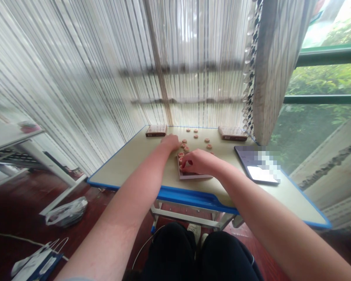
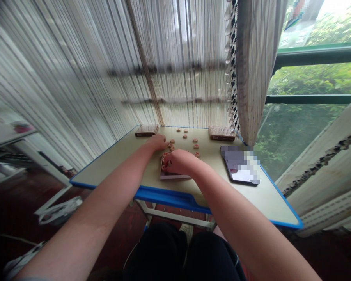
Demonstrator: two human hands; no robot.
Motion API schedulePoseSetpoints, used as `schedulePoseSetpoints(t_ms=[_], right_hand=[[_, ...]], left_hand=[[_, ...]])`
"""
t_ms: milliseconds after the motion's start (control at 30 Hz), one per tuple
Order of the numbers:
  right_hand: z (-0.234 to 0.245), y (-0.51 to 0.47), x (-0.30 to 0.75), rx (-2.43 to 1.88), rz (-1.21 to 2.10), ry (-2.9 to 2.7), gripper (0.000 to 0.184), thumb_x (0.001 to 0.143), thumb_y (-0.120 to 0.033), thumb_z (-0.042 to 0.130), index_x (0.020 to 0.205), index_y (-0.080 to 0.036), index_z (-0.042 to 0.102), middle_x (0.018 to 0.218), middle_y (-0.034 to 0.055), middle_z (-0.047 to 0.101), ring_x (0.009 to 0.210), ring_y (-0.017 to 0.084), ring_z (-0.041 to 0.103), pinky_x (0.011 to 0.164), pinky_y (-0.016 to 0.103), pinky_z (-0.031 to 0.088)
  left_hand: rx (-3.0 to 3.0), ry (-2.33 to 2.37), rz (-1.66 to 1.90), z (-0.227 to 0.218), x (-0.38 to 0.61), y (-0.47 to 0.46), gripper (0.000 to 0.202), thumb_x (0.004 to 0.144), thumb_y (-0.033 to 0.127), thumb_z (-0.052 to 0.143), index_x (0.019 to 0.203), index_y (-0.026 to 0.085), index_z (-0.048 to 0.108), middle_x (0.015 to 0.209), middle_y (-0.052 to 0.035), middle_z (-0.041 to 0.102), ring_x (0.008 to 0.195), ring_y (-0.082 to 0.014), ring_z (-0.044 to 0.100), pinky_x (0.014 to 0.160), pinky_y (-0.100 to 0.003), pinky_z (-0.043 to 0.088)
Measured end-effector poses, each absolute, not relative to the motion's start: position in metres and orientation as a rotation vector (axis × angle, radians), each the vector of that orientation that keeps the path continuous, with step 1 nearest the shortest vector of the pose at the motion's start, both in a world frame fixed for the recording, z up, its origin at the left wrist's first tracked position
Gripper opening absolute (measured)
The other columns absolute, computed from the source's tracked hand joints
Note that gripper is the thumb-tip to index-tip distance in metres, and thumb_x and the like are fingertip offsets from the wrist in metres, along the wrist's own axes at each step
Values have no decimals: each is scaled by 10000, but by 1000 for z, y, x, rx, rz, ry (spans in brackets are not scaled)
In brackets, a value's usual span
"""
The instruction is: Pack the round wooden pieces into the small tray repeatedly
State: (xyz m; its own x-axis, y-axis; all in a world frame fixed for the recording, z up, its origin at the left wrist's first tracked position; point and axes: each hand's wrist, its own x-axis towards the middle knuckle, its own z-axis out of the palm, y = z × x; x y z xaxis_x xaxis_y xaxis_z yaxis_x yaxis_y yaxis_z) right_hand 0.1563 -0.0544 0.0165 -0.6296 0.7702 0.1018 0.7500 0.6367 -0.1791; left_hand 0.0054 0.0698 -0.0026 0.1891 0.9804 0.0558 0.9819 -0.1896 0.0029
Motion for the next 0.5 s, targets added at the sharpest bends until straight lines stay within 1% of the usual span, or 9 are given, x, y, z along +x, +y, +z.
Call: schedulePoseSetpoints(t_ms=[133,267,400,500], right_hand=[[17,-55,158,-1268,185,-2678,219,739,-402,591,861,-278,725,706,-6,665,584,123,531,520,226,322],[16,-54,158,-1269,194,-2667,200,736,-358,586,856,-288,729,734,-8,677,602,127,538,532,224,328],[15,-54,157,-1279,203,-2659,201,728,-351,596,858,-277,730,730,-2,674,597,125,532,529,224,320],[15,-54,159,-1274,225,-2656,206,740,-364,595,868,-270,725,684,-7,658,566,114,513,524,221,316]], left_hand=[[-2422,-1971,-68,-1,6,68,499,823,465,454,1160,121,588,1239,-193,555,1118,-302,542,907,-380,437],[-2413,-1963,-76,-2,5,69,513,828,477,446,1163,114,586,1228,-200,557,1117,-305,541,907,-389,434],[-2415,-1953,-74,-4,5,72,521,828,513,442,1138,123,598,1220,-192,565,1104,-294,546,891,-368,437],[-2434,-1904,-72,-5,3,73,479,836,485,450,1108,126,612,1205,-182,579,1089,-277,552,884,-347,435]])
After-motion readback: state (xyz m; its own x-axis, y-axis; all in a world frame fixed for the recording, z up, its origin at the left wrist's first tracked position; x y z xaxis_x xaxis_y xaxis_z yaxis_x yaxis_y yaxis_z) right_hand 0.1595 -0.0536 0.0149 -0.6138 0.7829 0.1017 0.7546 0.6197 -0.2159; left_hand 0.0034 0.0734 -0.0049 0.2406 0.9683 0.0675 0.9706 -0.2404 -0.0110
